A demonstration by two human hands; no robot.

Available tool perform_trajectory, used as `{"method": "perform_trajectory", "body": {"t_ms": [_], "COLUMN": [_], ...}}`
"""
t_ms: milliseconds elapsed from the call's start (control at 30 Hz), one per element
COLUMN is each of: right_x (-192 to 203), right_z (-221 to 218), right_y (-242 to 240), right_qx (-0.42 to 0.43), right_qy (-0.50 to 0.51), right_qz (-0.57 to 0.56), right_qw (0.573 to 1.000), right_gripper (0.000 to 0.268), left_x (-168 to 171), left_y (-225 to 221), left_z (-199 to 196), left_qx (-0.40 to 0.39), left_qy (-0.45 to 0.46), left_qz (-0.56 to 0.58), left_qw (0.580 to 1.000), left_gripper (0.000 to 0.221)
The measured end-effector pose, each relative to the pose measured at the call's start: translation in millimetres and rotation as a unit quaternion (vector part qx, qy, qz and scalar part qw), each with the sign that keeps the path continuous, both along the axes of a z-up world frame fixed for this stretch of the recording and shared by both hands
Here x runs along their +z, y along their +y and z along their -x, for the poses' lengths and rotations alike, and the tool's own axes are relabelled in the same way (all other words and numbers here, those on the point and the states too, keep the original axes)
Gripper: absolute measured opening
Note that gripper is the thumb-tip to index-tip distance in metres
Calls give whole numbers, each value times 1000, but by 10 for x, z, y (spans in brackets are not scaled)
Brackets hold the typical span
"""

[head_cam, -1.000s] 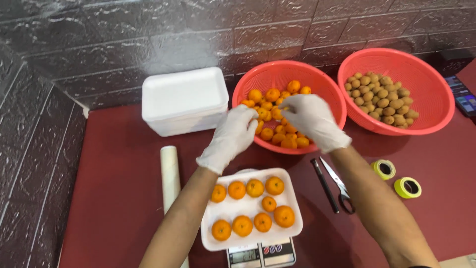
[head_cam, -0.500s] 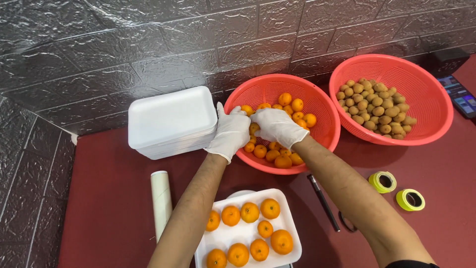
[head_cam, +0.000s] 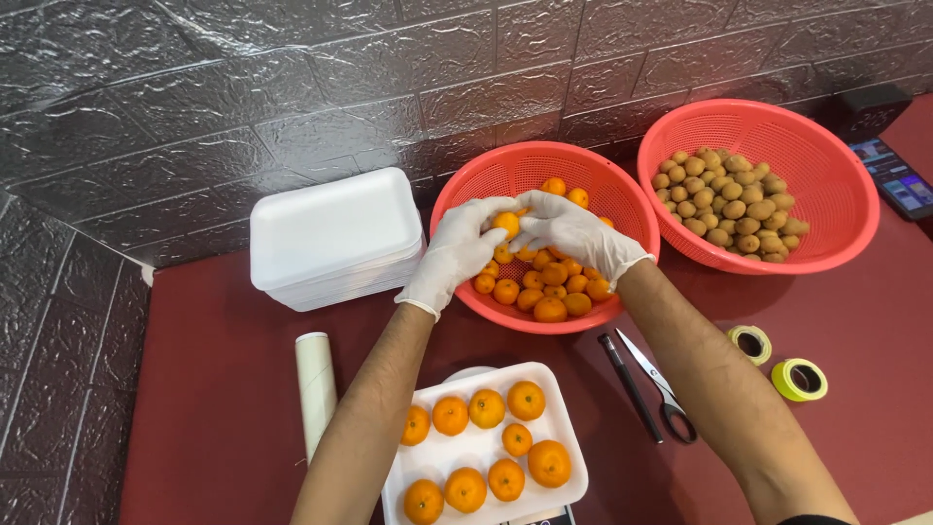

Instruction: A person wearing gloves prepares a foam tray on a scale and then fills it with small oranges from a nearby basket, arranging them neatly.

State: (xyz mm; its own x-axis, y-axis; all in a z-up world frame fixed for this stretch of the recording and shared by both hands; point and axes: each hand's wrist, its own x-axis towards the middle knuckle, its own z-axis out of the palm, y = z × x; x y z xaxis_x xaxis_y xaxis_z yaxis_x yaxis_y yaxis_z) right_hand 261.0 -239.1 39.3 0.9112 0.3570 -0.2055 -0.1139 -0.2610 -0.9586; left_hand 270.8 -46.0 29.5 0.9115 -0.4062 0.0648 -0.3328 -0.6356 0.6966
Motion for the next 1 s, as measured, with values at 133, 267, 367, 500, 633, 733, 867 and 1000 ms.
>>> {"method": "perform_trajectory", "body": {"t_ms": [133,267,367,500,633,733,867,1000], "right_x": [60,128,45,73,132,132,206,377], "right_z": [149,360,436,725,1020,1231,1555,1895], "right_y": [-11,-1,25,123,237,261,303,419], "right_qx": [-3,11,-19,-52,-68,-71,-44,-13], "right_qy": [-39,-143,-166,-188,-293,-355,-415,-408], "right_qz": [-66,-41,-17,-13,34,73,122,151], "right_qw": [997,989,986,981,953,929,901,901], "right_gripper": [37,58,50,56,55,53,51,50], "left_x": [-175,-63,5,-122,-309,-148,4,146], "left_y": [23,89,104,167,215,301,446,586], "left_z": [-20,152,363,551,719,1033,1424,1765], "left_qx": [15,35,9,10,2,-5,-21,-11], "left_qy": [20,70,131,159,190,202,211,235], "left_qz": [193,260,363,371,396,384,344,328], "left_qw": [981,962,922,915,898,901,915,915], "left_gripper": [43,36,33,36,36,40,41,43]}}
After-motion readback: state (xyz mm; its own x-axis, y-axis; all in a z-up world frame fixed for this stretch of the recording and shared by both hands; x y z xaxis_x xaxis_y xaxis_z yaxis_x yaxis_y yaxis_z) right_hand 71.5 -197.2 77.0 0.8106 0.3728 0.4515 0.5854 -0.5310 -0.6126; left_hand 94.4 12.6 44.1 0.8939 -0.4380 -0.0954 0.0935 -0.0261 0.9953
